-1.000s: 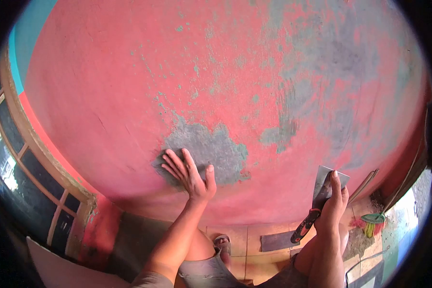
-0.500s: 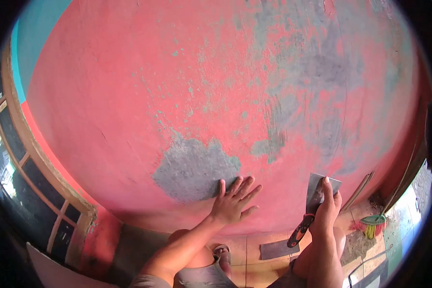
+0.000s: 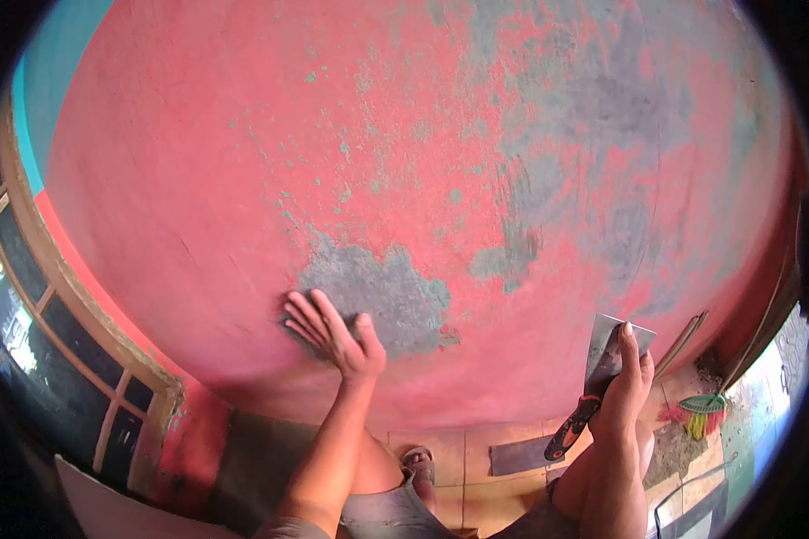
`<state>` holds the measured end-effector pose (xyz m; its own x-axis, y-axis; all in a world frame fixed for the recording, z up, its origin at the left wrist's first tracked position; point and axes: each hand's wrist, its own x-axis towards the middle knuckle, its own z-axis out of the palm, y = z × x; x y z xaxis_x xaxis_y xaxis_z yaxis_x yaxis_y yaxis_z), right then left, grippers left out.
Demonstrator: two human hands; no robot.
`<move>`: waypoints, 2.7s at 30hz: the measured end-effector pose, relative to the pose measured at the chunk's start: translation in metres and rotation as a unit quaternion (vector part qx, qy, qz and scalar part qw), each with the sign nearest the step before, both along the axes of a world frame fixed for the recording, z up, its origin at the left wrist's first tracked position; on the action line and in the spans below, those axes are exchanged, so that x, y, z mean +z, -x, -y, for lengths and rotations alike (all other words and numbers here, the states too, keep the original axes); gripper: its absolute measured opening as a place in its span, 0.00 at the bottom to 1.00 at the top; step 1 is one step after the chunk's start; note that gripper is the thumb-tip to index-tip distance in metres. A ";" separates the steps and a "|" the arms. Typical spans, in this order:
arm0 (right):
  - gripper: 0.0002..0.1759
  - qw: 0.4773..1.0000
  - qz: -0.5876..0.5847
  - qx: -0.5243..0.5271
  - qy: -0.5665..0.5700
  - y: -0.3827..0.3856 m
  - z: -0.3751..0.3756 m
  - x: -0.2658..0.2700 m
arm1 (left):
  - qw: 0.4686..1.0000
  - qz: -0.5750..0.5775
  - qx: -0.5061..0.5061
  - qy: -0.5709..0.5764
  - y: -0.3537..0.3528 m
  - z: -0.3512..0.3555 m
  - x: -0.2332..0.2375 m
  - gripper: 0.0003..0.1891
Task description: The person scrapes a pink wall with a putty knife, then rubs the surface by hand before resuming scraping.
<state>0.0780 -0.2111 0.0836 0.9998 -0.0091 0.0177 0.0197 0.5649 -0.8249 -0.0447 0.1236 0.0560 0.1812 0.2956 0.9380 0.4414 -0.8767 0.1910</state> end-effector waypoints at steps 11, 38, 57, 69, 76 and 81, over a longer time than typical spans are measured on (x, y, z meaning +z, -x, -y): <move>0.13 1.000 -0.010 -0.015 0.013 0.002 -0.009 -0.002 | 0.996 0.042 -0.007 0.081 0.001 0.004 -0.004 0.44; 0.14 0.988 0.016 0.079 0.129 0.012 -0.038 -0.032 | 0.278 -0.378 -0.744 0.476 -0.004 0.140 -0.066 0.67; 0.16 0.959 0.054 0.201 0.191 0.028 -0.119 -0.020 | 0.555 0.071 -0.522 0.644 -0.040 0.136 -0.029 0.26; 0.18 0.955 0.036 0.167 0.242 0.027 -0.127 -0.054 | 0.645 0.014 -0.451 0.616 -0.043 0.137 -0.055 0.28; 0.19 0.941 0.072 0.157 0.290 0.026 -0.126 -0.042 | 0.674 0.053 -0.440 0.591 -0.051 0.138 -0.061 0.27; 0.19 0.951 0.083 0.147 0.259 0.027 -0.125 -0.053 | 0.677 0.042 -0.448 0.583 -0.048 0.137 -0.062 0.27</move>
<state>0.0509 -0.0864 0.0307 0.9409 0.3228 0.1019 0.0781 0.0859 -0.9932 0.0036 -0.0137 -0.0060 0.7378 0.6505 0.1804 -0.2222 -0.0183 0.9748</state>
